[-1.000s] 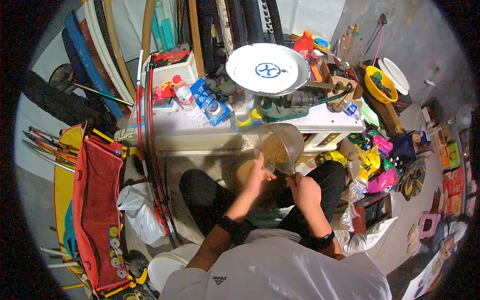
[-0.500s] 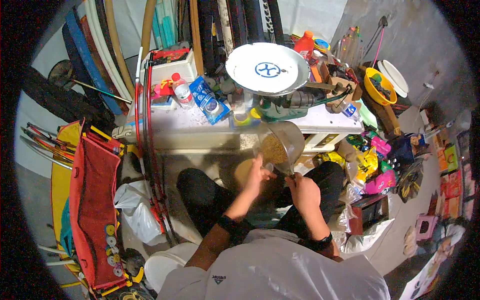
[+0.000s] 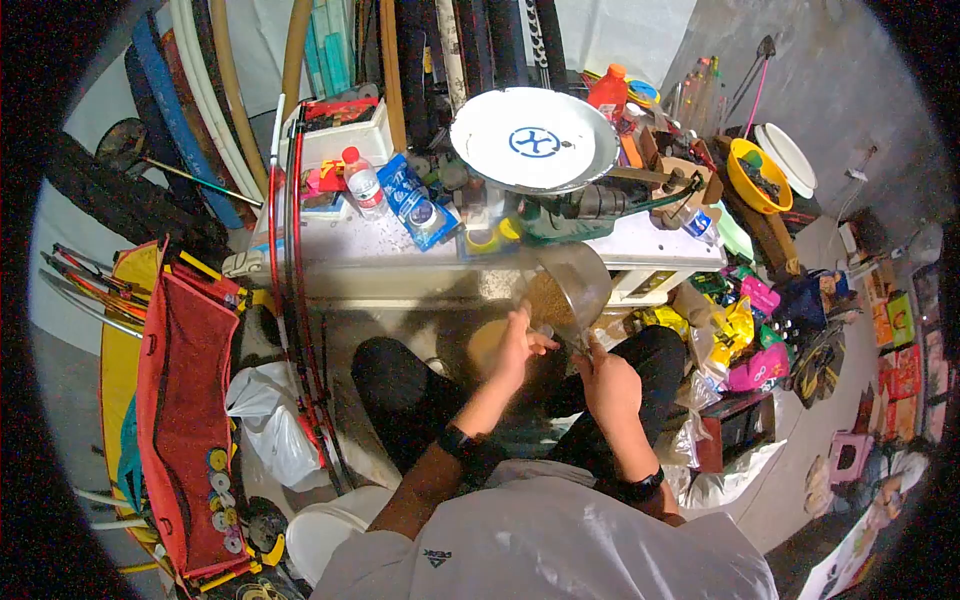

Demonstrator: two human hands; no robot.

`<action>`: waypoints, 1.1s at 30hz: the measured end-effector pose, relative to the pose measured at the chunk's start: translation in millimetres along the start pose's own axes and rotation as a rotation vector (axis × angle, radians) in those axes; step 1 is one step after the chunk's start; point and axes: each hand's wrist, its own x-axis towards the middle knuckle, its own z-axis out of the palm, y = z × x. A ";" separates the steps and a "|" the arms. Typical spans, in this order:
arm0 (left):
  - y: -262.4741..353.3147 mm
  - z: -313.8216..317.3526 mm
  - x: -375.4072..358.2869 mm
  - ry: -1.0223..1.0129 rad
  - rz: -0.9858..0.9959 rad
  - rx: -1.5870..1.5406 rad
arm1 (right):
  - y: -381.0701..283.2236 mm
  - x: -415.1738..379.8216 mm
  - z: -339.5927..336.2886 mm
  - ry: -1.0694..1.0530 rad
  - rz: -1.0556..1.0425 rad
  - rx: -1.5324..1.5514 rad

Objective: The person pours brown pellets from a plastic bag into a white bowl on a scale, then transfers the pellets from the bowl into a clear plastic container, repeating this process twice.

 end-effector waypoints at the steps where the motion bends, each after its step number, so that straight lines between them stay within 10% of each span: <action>1: -0.9 -2.4 2.3 -0.029 -0.005 -0.015 | -0.5 0.8 0.3 -0.004 0.001 -0.016; 33: 9.6 -4.8 -0.6 0.010 -0.054 0.001 | -0.8 -3.5 9.6 0.135 -0.116 -0.111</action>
